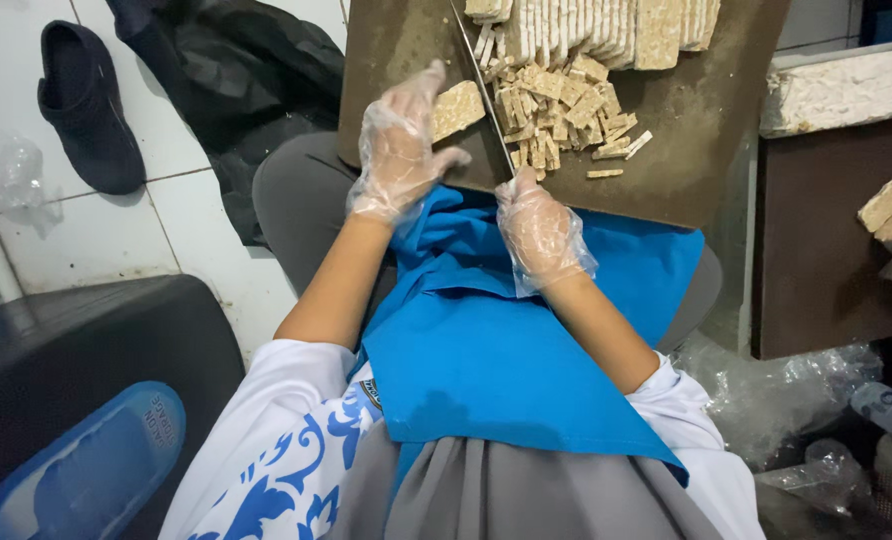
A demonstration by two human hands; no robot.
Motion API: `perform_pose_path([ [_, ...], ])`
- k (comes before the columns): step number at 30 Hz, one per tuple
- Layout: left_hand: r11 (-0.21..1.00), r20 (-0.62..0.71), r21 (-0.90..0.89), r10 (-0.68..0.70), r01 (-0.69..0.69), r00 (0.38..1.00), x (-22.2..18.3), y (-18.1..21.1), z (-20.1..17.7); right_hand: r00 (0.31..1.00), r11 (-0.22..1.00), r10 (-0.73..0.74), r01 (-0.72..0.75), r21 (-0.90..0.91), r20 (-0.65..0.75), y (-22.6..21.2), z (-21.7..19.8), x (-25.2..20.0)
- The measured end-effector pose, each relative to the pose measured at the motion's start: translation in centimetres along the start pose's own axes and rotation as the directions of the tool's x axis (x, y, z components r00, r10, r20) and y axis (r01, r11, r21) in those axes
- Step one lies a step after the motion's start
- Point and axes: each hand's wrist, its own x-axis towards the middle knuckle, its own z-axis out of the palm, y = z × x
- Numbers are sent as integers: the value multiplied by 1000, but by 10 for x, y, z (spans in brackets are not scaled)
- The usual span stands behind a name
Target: The person cuts rectangular blocks of a light-colored food item into small strips using a knife on a cutting board. They gather the cut pieces and transfer them into a metal bowl while wearing gloves.
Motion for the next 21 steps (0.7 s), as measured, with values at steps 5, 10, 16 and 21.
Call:
perform_pose_path([
  [5, 984, 270, 26, -178, 178, 946, -6, 2, -1, 1000, 1000, 10, -10, -3, 0, -3, -5, -8],
  [10, 986, 95, 14, -169, 169, 981, -18, 10, 3, 999, 1000, -14, 14, -18, -36, -12, -7, -14],
  [16, 987, 12, -101, -120, 121, 993, -11, 14, -4, 1000, 996, 21, -21, -90, 3, -25, -28, -17],
  [21, 964, 2, -217, -159, 156, 987, 1, 13, 4, 1000, 995, 8, -5, -102, 24, -32, -42, -24],
])
